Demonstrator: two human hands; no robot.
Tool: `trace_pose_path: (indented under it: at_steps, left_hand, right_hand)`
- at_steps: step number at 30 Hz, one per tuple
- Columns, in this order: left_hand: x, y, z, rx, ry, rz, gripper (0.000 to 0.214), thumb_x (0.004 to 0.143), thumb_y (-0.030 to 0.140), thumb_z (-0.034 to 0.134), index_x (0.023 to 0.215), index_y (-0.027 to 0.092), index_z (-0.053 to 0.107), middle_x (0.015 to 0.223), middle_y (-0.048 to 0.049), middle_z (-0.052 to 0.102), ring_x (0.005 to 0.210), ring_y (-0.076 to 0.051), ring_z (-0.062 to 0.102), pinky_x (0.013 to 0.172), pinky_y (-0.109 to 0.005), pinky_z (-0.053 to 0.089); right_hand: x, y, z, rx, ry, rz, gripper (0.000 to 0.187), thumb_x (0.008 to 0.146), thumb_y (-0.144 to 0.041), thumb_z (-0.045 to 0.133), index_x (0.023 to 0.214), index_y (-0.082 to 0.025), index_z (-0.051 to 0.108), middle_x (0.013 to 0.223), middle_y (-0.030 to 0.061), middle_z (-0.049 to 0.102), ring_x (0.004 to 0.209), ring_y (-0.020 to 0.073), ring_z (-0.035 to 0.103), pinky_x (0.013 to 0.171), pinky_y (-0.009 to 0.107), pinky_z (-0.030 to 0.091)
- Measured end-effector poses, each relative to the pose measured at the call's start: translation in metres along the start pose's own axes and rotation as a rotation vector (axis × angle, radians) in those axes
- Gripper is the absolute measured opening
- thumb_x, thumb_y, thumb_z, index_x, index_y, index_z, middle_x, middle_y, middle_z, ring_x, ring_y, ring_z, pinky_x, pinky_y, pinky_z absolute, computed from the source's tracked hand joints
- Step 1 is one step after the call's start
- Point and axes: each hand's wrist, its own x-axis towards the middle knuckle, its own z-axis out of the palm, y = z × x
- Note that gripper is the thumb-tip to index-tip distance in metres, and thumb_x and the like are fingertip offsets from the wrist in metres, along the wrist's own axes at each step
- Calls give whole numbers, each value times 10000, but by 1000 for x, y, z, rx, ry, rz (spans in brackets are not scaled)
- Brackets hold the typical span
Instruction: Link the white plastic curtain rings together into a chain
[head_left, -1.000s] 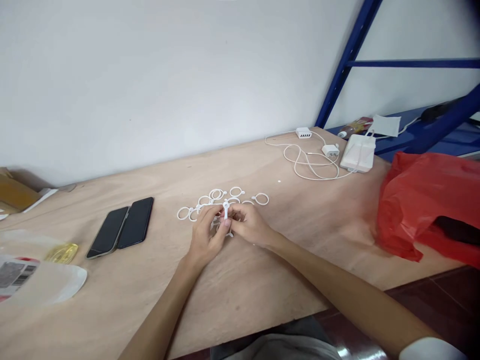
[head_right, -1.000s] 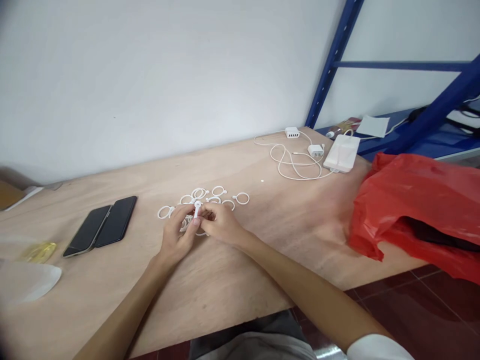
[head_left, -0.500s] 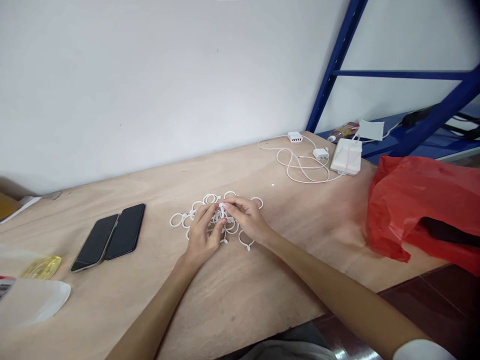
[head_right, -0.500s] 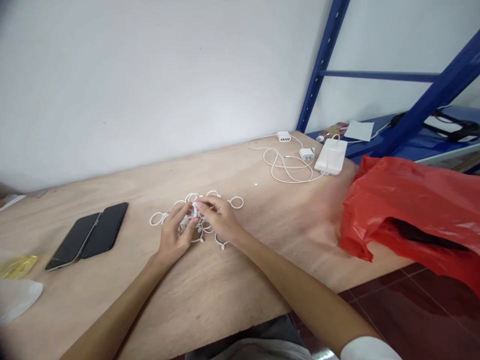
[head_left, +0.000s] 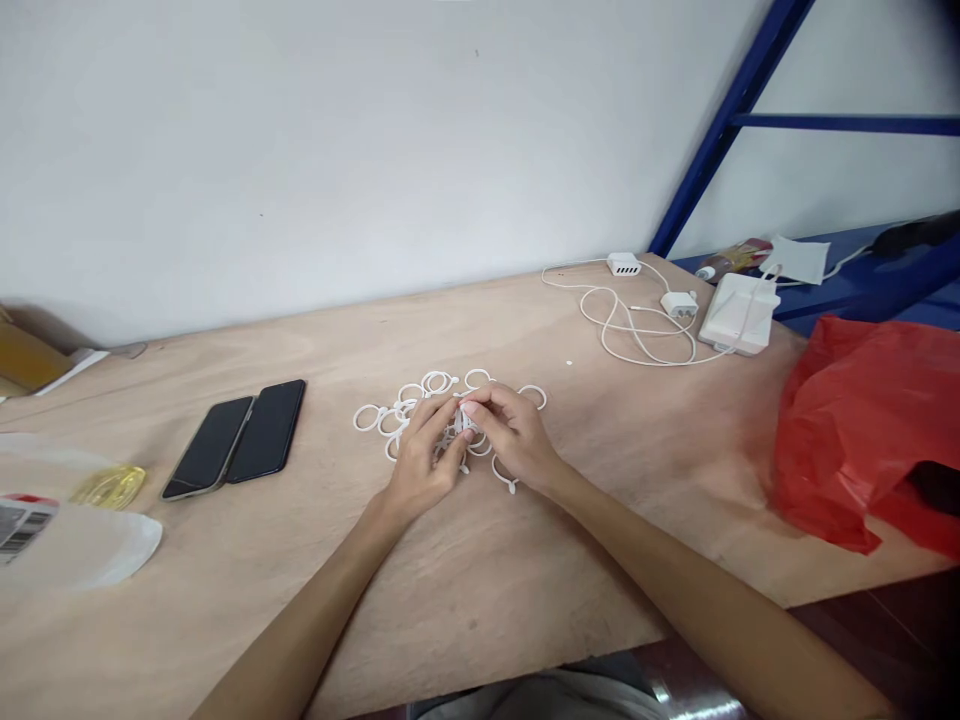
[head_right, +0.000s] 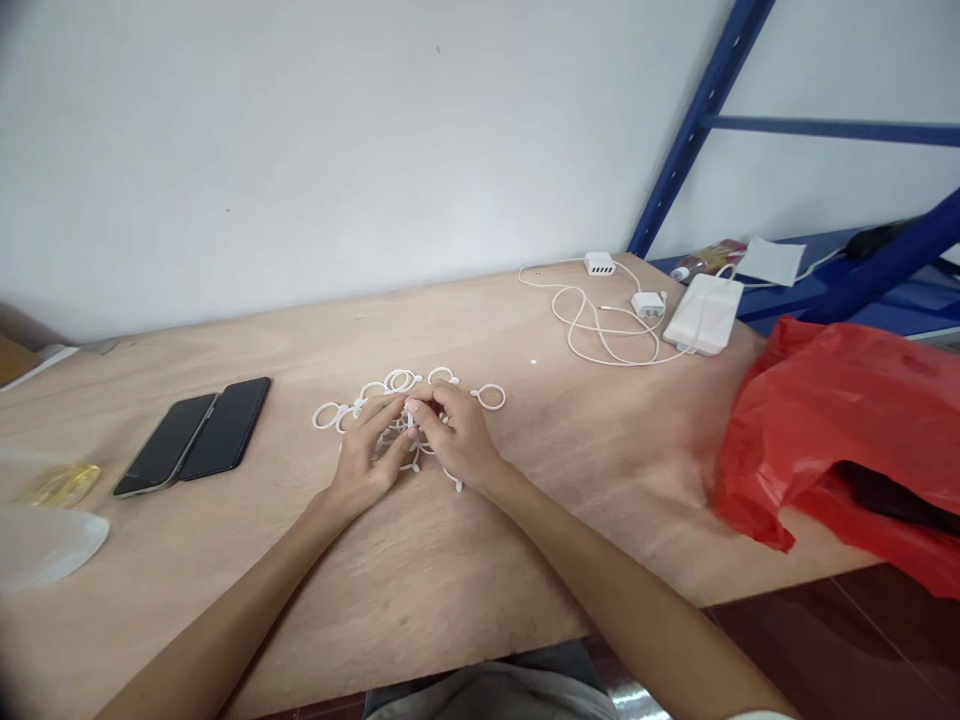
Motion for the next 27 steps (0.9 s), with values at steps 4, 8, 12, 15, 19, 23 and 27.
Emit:
trace_pose_path:
  at_steps: [4, 8, 12, 15, 19, 23, 27]
  left_hand:
    - [1, -6, -2, 62, 34, 3, 421, 837, 240, 574, 1257, 227, 550, 1233, -101, 575, 1144, -244, 522, 992, -433, 439]
    - [2, -7, -21, 172, -43, 14, 513, 824, 312, 603, 1319, 234, 493, 1292, -103, 529, 1207, -265, 466, 1036, -466, 391]
    - [-14, -22, -55, 317, -107, -130, 733, 780, 499, 639, 1413, 255, 361, 1411, -129, 419, 1296, -315, 400, 1078, -522, 332]
    - [-34, -41, -71, 451, -212, -232, 1104, 645, 687, 660, 1493, 198, 152, 1512, -206, 261, 1381, -409, 258, 1080, -597, 283]
    - [-46, -51, -62, 520, -375, -233, 1302, 546, 804, 618, 1506, 162, 16, 1555, -224, 134, 1425, -426, 123, 1112, -588, 228]
    - [-30, -45, -35, 526, -424, -197, 1310, 553, 838, 565, 1504, 134, 4, 1568, -210, 57, 1442, -395, 61, 1144, -543, 183]
    - [6, -54, -18, 512, -410, -263, 1228, 619, 829, 513, 1500, 100, 66, 1565, -211, 88, 1446, -378, 62, 1160, -510, 151]
  right_hand:
    - [3, 0, -4, -88, -69, -37, 153, 853, -253, 546, 867, -208, 692, 819, 35, 661, 793, 174, 585, 726, 318, 459]
    - [6, -1, -15, -271, -127, -128, 160, 852, -262, 568, 926, -222, 705, 933, 61, 680, 889, 196, 600, 800, 354, 467]
    - [-6, -1, -42, -546, -143, -127, 329, 816, -383, 623, 1109, -237, 648, 1123, 86, 640, 1079, 246, 560, 962, 423, 417]
    - [-28, 2, -64, -806, -184, -12, 709, 754, -567, 623, 1350, -217, 464, 1376, 143, 483, 1279, 324, 417, 1041, 502, 349]
    - [-48, 8, -68, -1012, -364, 112, 1058, 706, -728, 529, 1504, -151, 143, 1549, 174, 209, 1423, 360, 166, 1112, 561, 227]
    - [-31, 18, -46, -1072, -427, 150, 1155, 677, -801, 461, 1504, -83, 94, 1568, 179, 132, 1443, 344, 84, 1152, 529, 125]
    - [15, 40, -32, -1078, -385, 115, 1087, 710, -793, 420, 1491, -89, 149, 1563, 174, 161, 1438, 325, 118, 1147, 498, 125]
